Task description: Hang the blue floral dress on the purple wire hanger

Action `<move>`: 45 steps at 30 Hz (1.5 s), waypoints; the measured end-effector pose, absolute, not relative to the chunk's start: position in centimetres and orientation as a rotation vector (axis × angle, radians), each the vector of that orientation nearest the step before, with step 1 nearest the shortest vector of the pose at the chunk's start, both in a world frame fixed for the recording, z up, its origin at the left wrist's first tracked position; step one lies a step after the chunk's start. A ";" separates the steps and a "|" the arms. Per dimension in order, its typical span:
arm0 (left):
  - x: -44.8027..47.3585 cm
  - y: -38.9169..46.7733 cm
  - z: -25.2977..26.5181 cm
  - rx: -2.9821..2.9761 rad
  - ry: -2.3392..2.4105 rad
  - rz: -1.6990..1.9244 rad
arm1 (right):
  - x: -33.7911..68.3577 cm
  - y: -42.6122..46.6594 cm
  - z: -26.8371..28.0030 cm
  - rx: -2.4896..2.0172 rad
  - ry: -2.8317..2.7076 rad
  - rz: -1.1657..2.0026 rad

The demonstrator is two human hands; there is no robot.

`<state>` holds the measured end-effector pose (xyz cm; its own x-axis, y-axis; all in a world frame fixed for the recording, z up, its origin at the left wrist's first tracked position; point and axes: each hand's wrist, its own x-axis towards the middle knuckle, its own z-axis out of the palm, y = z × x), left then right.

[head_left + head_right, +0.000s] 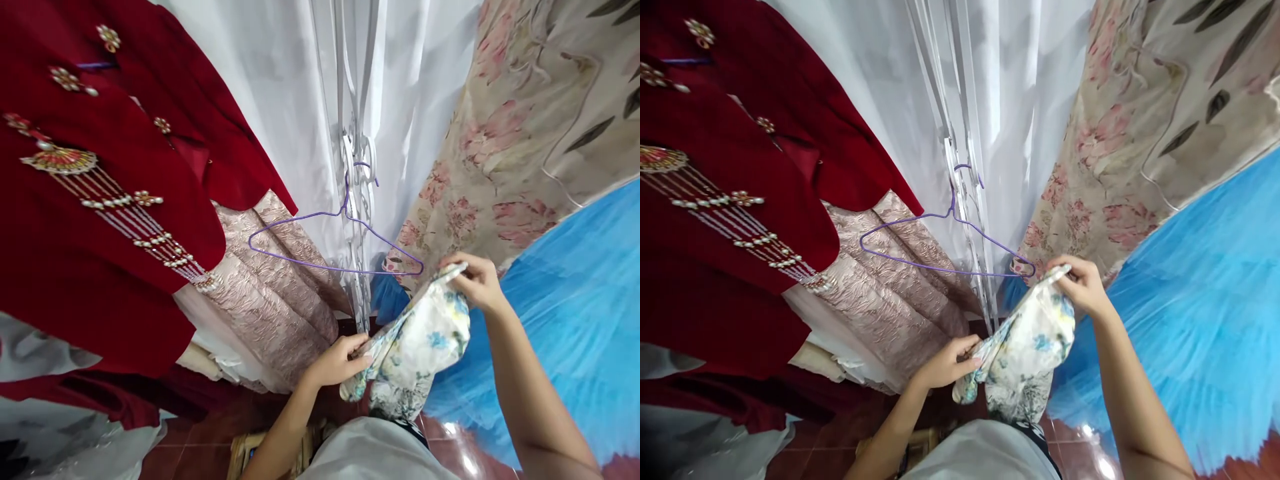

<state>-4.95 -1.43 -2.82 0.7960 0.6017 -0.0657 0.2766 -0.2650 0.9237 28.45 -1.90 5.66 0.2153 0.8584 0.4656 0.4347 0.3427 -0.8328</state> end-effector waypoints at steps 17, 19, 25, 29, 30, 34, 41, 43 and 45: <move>-19.5 11.6 6.9 2.659 1.338 0.752 | 25.0 7.4 6.9 -1.142 -1.333 1.270; -19.4 13.8 7.6 2.676 1.359 0.884 | 24.7 7.1 7.1 -1.151 -1.342 1.252; -17.0 16.9 9.0 2.398 1.406 1.342 | 24.0 6.3 7.5 -1.173 -1.277 1.285; -17.7 18.0 8.9 2.534 1.281 1.244 | 24.8 6.0 7.3 -1.207 -1.245 1.243; -17.9 18.2 9.0 2.603 1.215 1.194 | 25.0 6.0 7.4 -1.211 -1.241 1.219; -16.7 17.9 11.0 2.750 0.970 1.147 | 25.0 6.3 8.3 -1.235 -1.372 1.059; -10.2 14.6 13.4 2.525 0.779 1.430 | 23.9 4.3 8.7 -1.363 -1.411 0.460; -10.5 14.5 12.4 2.379 0.928 1.426 | 24.5 2.1 7.7 -1.437 -1.362 0.368; -11.4 14.5 11.2 2.297 1.070 1.305 | 25.0 0.0 6.9 -1.466 -1.365 0.367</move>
